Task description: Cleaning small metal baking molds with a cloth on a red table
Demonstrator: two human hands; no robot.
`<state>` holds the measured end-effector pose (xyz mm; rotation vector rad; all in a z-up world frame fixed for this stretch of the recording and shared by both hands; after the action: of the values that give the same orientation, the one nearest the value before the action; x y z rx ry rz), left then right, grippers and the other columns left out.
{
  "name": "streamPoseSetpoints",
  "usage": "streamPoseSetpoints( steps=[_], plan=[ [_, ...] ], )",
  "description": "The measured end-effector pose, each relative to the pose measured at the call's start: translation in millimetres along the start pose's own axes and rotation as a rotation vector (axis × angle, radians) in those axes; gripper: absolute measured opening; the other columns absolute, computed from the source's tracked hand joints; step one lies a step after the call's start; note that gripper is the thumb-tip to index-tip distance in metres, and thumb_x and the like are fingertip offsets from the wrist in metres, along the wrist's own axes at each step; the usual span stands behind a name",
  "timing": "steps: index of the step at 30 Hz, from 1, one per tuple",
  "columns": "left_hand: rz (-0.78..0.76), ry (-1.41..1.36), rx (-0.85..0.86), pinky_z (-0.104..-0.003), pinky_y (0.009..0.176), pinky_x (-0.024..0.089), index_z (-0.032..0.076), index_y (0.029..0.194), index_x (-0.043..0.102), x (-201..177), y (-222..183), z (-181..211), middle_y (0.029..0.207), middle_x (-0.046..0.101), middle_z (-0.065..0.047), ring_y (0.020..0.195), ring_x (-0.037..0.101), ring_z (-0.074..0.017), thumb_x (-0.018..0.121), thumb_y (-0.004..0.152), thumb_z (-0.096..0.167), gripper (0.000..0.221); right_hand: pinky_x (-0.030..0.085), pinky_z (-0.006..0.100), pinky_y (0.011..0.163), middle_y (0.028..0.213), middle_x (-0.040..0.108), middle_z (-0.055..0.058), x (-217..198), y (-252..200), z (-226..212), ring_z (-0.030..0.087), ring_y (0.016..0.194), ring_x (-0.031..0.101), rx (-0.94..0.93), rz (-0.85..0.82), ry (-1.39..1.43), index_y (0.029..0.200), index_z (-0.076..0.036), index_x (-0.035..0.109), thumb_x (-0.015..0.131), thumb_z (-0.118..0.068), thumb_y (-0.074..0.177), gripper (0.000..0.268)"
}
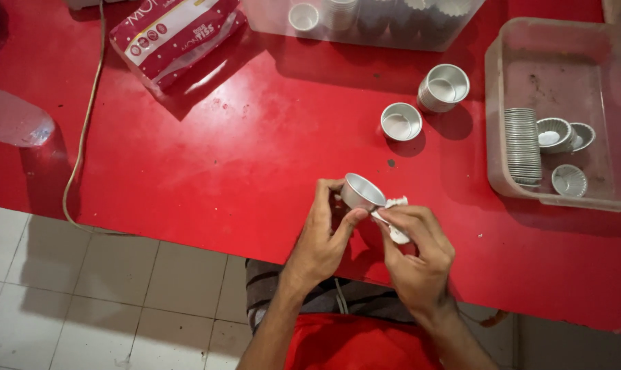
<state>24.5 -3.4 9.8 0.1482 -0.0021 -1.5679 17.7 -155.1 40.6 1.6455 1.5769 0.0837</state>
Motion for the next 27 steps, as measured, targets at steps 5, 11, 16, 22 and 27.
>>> streamPoseSetpoints(
  steps=[5, 11, 16, 22, 27],
  plan=[
    [0.033, 0.007, 0.008, -0.032, 0.09, 0.048, 0.005, 0.123, 0.045, 0, 0, -14, 0.112, 0.053, -0.009, 0.098, 0.056, -0.0192, 0.051, 0.104, 0.034, 0.035, 0.056, 0.034, 0.094, 0.104, 0.067, 0.015, 4, 22, -15, 0.026, 0.097, 0.068, -0.033, -0.111, 0.03, 0.111, 0.002, 0.071, 0.071, 0.007, 0.094, 0.018],
    [0.02, 0.094, 0.067, -0.052, 0.103, 0.047, -0.002, 0.133, 0.041, 3, 0, -24, 0.118, 0.051, -0.022, 0.117, 0.056, -0.0417, 0.054, 0.098, -0.001, 0.038, 0.063, 0.035, 0.063, 0.09, 0.065, 0.01, 20, 34, -21, 0.03, 0.08, 0.071, 0.05, -0.125, -0.007, 0.108, -0.007, 0.077, 0.075, 0.01, 0.082, 0.03],
    [0.013, 0.116, 0.078, -0.054, 0.107, 0.043, -0.004, 0.133, 0.039, 7, 1, -8, 0.123, 0.049, -0.024, 0.121, 0.053, -0.0437, 0.048, 0.092, -0.011, 0.043, 0.062, 0.041, 0.07, 0.091, 0.063, 0.011, 23, 39, -17, 0.034, 0.083, 0.069, 0.013, -0.136, -0.037, 0.107, -0.007, 0.076, 0.076, 0.01, 0.079, 0.033],
    [0.066, 0.049, -0.012, -0.049, 0.105, 0.049, -0.002, 0.138, 0.038, 9, 1, -12, 0.123, 0.049, -0.022, 0.115, 0.055, -0.0389, 0.051, 0.103, 0.021, 0.044, 0.062, 0.036, 0.076, 0.101, 0.06, 0.009, 23, 36, -1, 0.026, 0.089, 0.066, 0.138, -0.011, 0.079, 0.104, -0.015, 0.079, 0.081, -0.002, 0.087, 0.022],
    [0.008, 0.11, 0.012, -0.055, 0.102, 0.05, -0.004, 0.14, 0.04, 7, 5, 1, 0.124, 0.054, -0.026, 0.12, 0.059, -0.044, 0.051, 0.103, 0.037, 0.057, 0.059, 0.035, 0.077, 0.091, 0.07, 0.011, 19, 42, 10, 0.027, 0.09, 0.073, 0.25, -0.044, 0.234, 0.105, -0.01, 0.079, 0.08, -0.01, 0.091, 0.014]
  ],
)
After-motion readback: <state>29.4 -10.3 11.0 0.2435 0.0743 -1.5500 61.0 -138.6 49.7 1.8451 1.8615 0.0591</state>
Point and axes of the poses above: each hand's wrist, its own y-axis towards the middle knuckle, its own x-axis out of the palm, z = x × y, the point moved 2 cm from there along y, towards the middle knuckle
